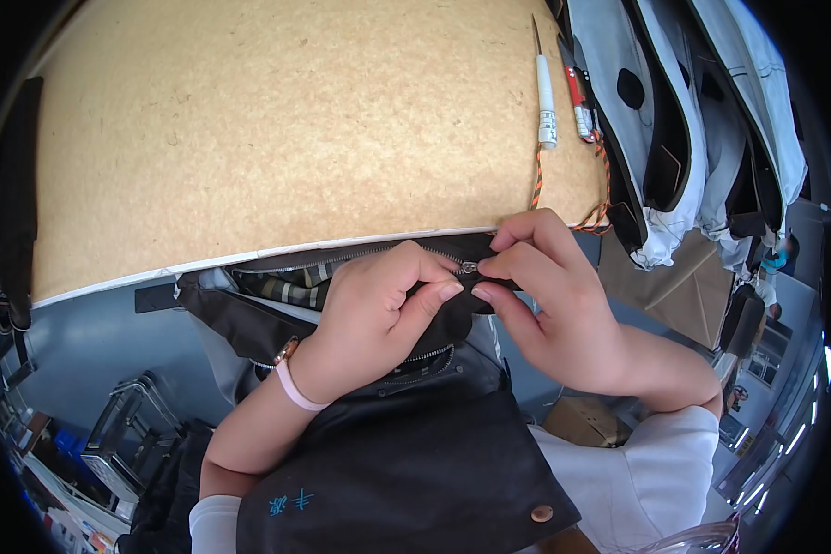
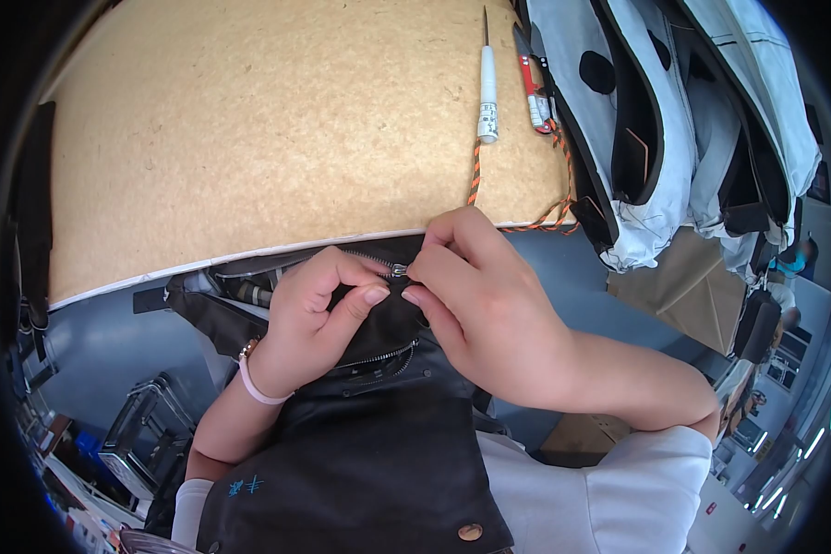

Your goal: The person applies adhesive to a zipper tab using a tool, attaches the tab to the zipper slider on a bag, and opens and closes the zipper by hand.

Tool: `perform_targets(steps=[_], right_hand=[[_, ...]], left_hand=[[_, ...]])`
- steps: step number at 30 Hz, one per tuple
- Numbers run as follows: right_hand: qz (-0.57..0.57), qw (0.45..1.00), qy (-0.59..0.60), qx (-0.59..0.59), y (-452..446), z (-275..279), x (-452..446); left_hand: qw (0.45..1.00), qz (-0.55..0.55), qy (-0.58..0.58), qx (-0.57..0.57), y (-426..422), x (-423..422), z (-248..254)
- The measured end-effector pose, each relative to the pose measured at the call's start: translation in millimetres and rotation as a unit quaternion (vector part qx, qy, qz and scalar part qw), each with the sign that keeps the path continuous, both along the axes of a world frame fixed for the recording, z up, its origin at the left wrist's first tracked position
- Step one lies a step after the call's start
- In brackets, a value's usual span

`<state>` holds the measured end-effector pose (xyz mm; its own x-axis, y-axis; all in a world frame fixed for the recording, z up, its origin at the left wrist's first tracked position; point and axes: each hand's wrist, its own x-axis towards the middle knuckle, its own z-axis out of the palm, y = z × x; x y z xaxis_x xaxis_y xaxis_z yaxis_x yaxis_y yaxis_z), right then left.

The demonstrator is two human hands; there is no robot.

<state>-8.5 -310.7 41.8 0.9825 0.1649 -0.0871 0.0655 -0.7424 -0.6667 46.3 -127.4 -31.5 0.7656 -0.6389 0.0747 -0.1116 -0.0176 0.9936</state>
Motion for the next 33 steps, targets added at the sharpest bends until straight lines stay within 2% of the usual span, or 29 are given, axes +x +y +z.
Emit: perform_targets(steps=[6,9,12,15,16,18,21,22,25,28,31,33], right_hand=[[-0.014,1.0,-0.018,0.015,0.7,-3.0,-2.2],[-0.055,0.993,-0.104,-0.014,4.9,-4.5,-6.0],[0.005,0.952,-0.287,-0.105,7.9,6.4,-30.2],[0.023,0.998,-0.034,0.045,6.6,-8.1,-58.8],[-0.066,0.988,0.02,0.14,6.5,-20.4,-67.9],[-0.242,0.907,0.128,0.32,12.2,-41.5,-75.3],[-0.265,0.833,0.063,0.481,23.4,-30.4,-57.4],[-0.251,0.849,0.14,0.443,19.9,-21.4,-49.5],[-0.308,0.8,0.168,0.486,31.8,-17.9,-35.9],[-0.289,0.816,0.135,0.482,32.7,-19.6,-29.1],[-0.291,0.808,0.123,0.498,33.6,-19.6,-25.3],[-0.266,0.807,0.153,0.504,23.4,-28.2,-29.9]], left_hand=[[1.0,-0.005,0.022,-0.005,1.2,-0.2,1.0],[0.997,0.0,0.067,-0.024,1.7,-0.3,1.1],[0.993,-0.003,0.111,-0.036,3.6,1.6,4.1],[0.988,-0.009,0.146,-0.046,5.6,1.7,6.4],[0.987,-0.012,0.154,-0.049,6.0,2.6,7.0],[0.984,-0.016,0.17,-0.057,7.0,3.2,8.1],[0.986,-0.021,0.158,-0.05,10.1,0.9,11.4],[0.988,-0.023,0.145,-0.045,11.1,0.9,12.4],[0.987,-0.028,0.151,-0.045,15.7,-0.5,13.6],[0.991,-0.03,0.12,-0.052,16.7,-0.5,13.1],[0.992,-0.043,0.105,-0.052,17.9,0.9,13.2],[0.991,-0.052,0.115,-0.048,18.5,1.2,14.3]])
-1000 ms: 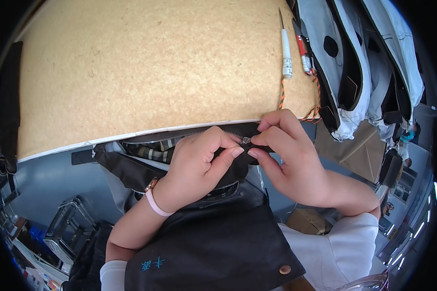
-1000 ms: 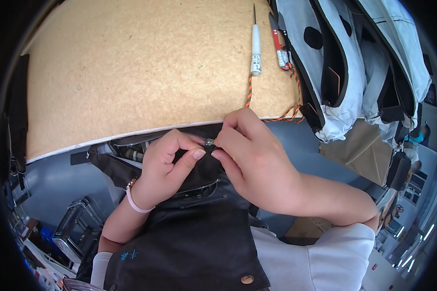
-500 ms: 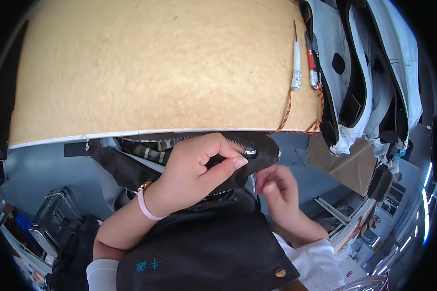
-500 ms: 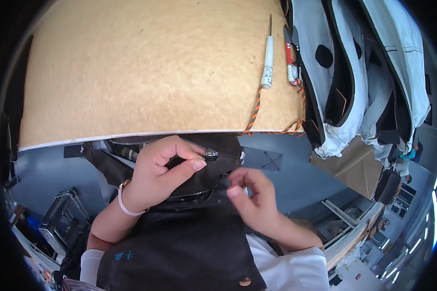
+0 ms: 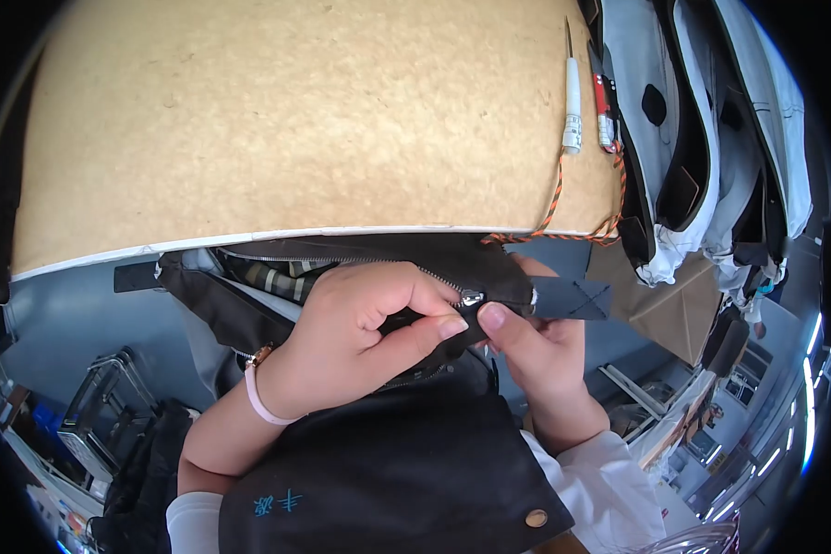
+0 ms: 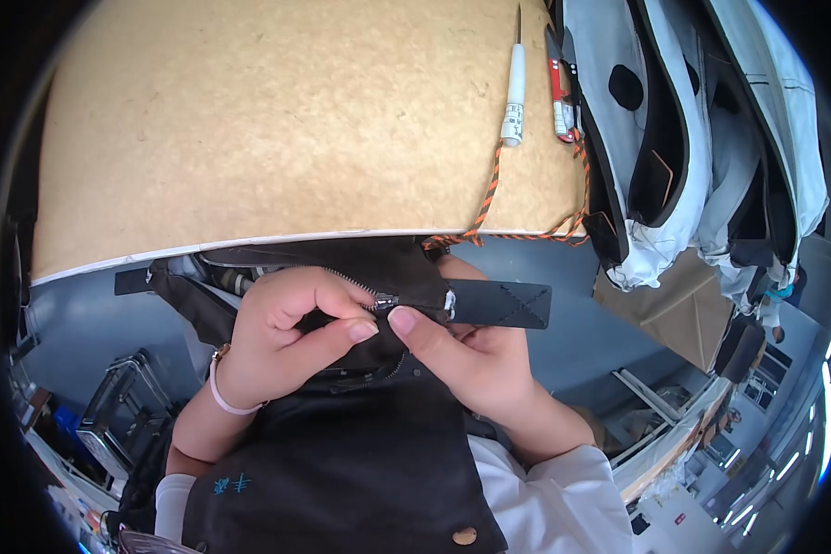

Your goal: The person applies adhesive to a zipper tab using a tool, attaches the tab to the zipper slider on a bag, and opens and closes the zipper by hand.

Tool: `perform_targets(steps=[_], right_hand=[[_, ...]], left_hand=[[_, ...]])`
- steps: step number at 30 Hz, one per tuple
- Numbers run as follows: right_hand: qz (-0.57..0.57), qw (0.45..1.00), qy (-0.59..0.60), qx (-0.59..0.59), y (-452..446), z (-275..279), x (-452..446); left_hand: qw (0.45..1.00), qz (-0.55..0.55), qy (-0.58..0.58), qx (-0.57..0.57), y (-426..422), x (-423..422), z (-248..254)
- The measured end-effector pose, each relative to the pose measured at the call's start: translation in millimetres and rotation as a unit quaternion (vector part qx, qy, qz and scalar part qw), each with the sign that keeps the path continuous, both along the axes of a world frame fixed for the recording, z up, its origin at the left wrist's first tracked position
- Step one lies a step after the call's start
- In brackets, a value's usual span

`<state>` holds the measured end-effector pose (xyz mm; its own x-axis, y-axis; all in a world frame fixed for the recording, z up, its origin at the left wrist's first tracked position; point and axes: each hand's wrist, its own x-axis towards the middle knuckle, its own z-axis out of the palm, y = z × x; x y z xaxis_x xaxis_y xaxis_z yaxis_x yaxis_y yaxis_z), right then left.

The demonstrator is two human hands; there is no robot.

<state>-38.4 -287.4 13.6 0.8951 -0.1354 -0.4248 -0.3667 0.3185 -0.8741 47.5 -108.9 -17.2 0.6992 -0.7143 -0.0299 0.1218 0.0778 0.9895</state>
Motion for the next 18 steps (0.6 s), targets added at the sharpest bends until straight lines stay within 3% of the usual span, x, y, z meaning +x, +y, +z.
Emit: perform_targets(steps=[7,13,18], right_hand=[[0.034,0.999,0.025,0.026,0.1,-0.2,3.9],[0.065,0.994,-0.026,-0.082,4.2,-1.1,6.3],[0.091,0.99,-0.046,-0.096,0.6,-4.8,4.5]], left_hand=[[1.0,-0.004,-0.027,0.002,3.0,-2.8,0.8],[0.997,0.052,0.004,0.052,6.2,-19.3,6.5],[0.997,0.063,0.032,0.011,8.6,-25.3,-1.2]])
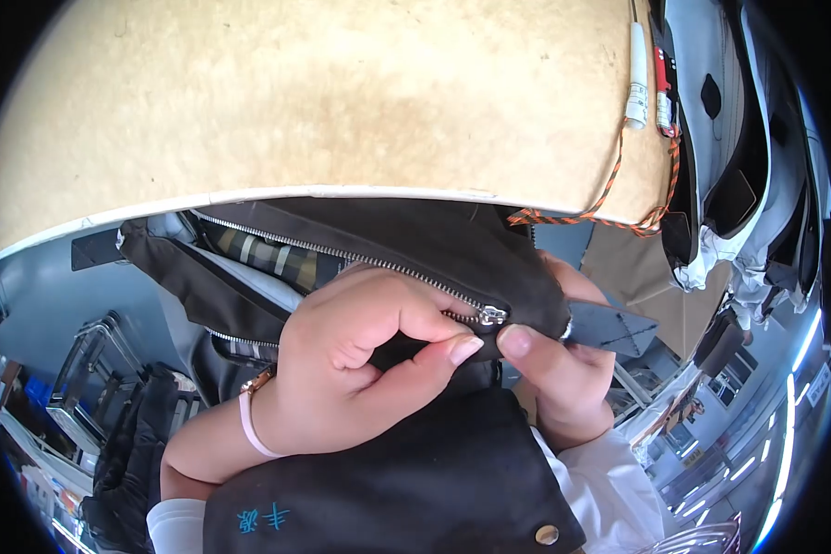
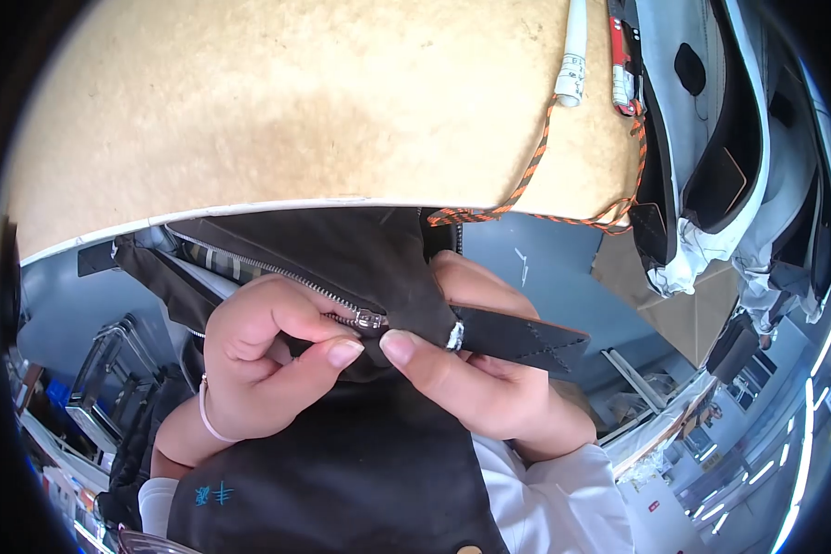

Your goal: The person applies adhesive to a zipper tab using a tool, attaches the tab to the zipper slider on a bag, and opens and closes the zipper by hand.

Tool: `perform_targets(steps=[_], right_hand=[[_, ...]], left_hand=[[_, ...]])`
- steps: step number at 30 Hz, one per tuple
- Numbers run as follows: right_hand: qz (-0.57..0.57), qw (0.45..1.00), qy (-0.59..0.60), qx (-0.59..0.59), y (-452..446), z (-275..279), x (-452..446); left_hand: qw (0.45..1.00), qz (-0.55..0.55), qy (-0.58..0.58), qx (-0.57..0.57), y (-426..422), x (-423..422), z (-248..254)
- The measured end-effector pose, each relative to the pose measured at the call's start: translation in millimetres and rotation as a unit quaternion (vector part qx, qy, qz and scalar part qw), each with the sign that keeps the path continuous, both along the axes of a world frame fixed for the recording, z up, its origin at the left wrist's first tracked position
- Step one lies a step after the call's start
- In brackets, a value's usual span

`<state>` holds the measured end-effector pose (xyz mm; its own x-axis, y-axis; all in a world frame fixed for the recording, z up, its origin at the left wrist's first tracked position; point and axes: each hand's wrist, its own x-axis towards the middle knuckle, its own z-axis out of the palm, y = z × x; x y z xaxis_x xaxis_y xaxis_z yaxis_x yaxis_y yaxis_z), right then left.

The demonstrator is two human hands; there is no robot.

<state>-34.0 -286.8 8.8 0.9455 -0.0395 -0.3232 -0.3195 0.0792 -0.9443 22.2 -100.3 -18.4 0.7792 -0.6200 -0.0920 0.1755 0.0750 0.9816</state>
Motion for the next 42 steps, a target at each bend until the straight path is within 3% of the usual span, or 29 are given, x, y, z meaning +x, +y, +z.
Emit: perform_targets(steps=[5,9,19,22,28,30,33,36,39,42], right_hand=[[0.031,1.0,-0.007,-0.001,-6.1,-0.2,-3.2],[-0.042,0.997,-0.049,0.041,10.9,1.0,-3.8],[-0.025,0.997,0.079,0.007,3.6,6.1,-10.5],[-0.032,0.993,0.102,0.056,2.6,8.3,-7.9],[-0.035,0.987,0.135,0.075,2.8,13.2,-11.3],[-0.017,0.998,0.025,0.059,10.1,8.4,-7.1],[0.018,0.997,0.054,0.05,5.8,13.3,-19.6],[0.027,0.997,-0.007,0.074,-3.6,8.1,-23.5],[-0.005,0.997,-0.081,0.016,2.3,3.2,-9.6],[0.053,0.998,-0.023,-0.031,1.5,6.1,-2.6]], left_hand=[[0.998,-0.037,-0.046,0.012,4.9,10.5,1.1],[0.997,-0.036,-0.066,0.018,6.5,12.9,1.5],[0.997,-0.024,-0.05,0.049,5.3,2.8,2.6],[0.997,-0.02,-0.056,0.056,5.0,-0.5,1.5],[0.999,-0.011,0.004,0.046,2.9,4.2,12.7],[0.999,-0.013,0.037,0.015,3.8,5.6,13.7],[0.997,-0.031,0.069,-0.016,6.5,8.9,14.6],[0.991,-0.035,0.121,-0.055,8.3,8.0,14.3],[0.973,-0.052,0.201,-0.098,10.0,0.4,10.6],[0.966,-0.062,0.224,-0.11,12.6,-5.5,7.7]])
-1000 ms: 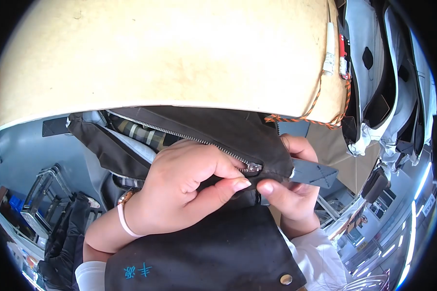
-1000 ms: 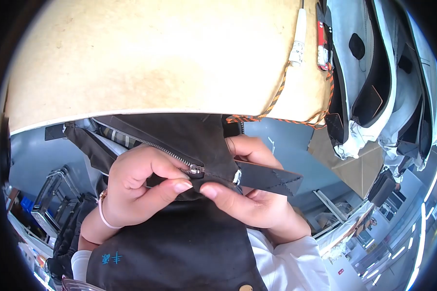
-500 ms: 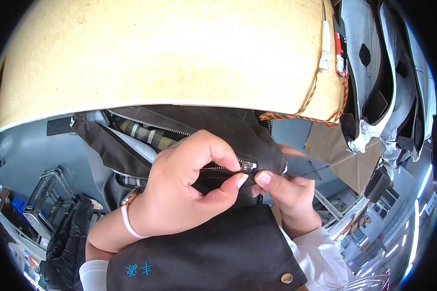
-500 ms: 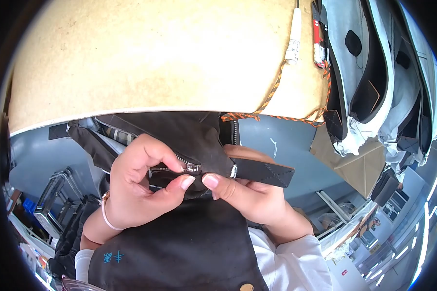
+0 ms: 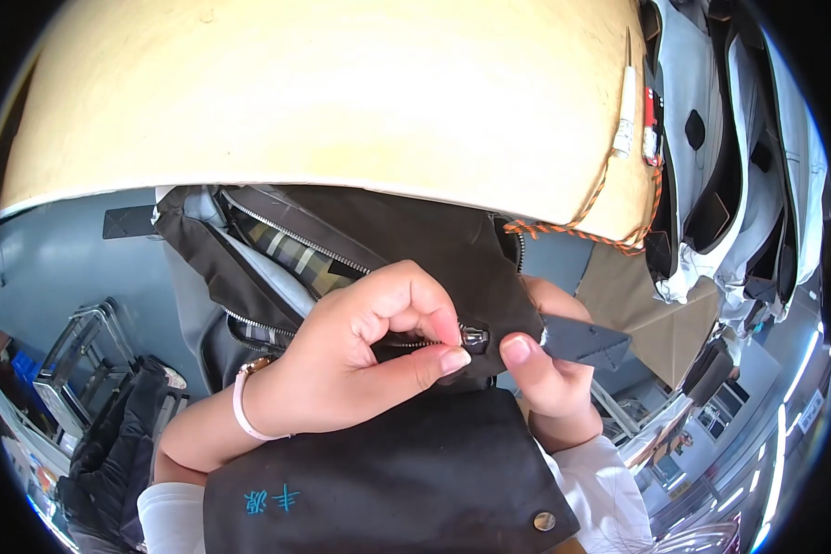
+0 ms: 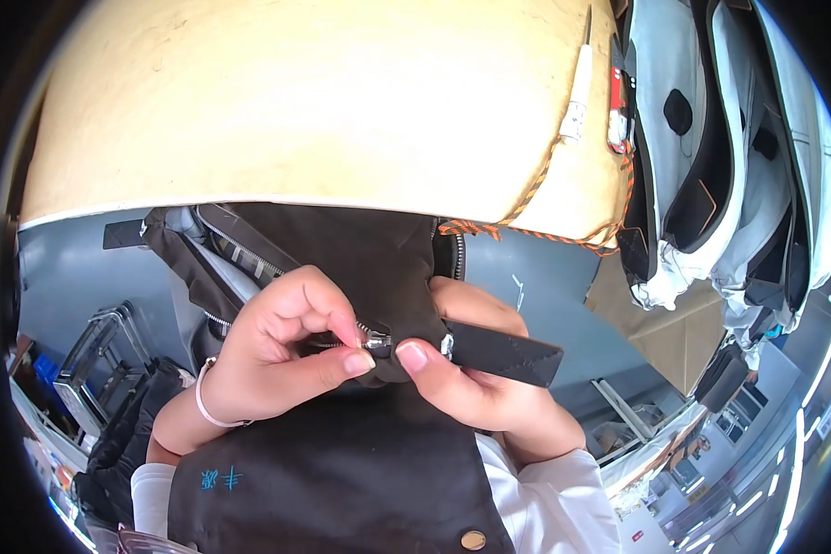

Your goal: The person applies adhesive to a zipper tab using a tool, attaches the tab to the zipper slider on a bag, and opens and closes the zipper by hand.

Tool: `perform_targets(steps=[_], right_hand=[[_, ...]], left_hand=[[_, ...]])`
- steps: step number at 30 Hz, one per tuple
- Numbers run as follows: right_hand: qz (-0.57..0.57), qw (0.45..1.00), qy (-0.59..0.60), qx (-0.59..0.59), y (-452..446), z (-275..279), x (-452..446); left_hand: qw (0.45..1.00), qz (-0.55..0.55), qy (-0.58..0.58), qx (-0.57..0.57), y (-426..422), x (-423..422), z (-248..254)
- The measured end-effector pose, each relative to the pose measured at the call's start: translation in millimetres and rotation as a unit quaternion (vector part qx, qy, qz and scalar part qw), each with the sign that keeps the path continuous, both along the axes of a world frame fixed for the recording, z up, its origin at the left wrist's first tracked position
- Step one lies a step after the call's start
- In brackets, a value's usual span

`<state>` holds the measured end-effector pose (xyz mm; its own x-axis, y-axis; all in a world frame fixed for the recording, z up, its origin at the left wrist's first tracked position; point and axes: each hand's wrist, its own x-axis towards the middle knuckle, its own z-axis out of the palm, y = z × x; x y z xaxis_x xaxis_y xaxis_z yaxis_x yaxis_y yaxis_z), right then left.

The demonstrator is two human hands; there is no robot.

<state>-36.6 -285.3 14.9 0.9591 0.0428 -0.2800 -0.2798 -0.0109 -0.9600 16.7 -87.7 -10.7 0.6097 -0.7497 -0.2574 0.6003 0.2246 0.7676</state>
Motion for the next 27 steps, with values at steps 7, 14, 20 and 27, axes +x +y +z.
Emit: perform_targets(steps=[7,14,20,27], right_hand=[[-0.024,0.999,0.046,0.011,1.2,-12.6,-11.4],[-0.036,0.99,0.132,0.039,6.1,-2.5,-8.4],[-0.03,0.991,0.127,0.005,6.0,0.8,-9.9],[-0.048,0.99,0.134,-0.012,12.1,7.1,-10.2]], left_hand=[[0.995,0.056,-0.051,0.071,-0.8,-15.0,-1.5],[0.994,0.104,0.033,0.02,-1.6,-20.3,-2.1],[0.998,0.063,0.023,0.017,-1.2,-16.0,-2.8],[0.997,0.056,-0.026,0.055,-3.0,-18.8,-0.8]])
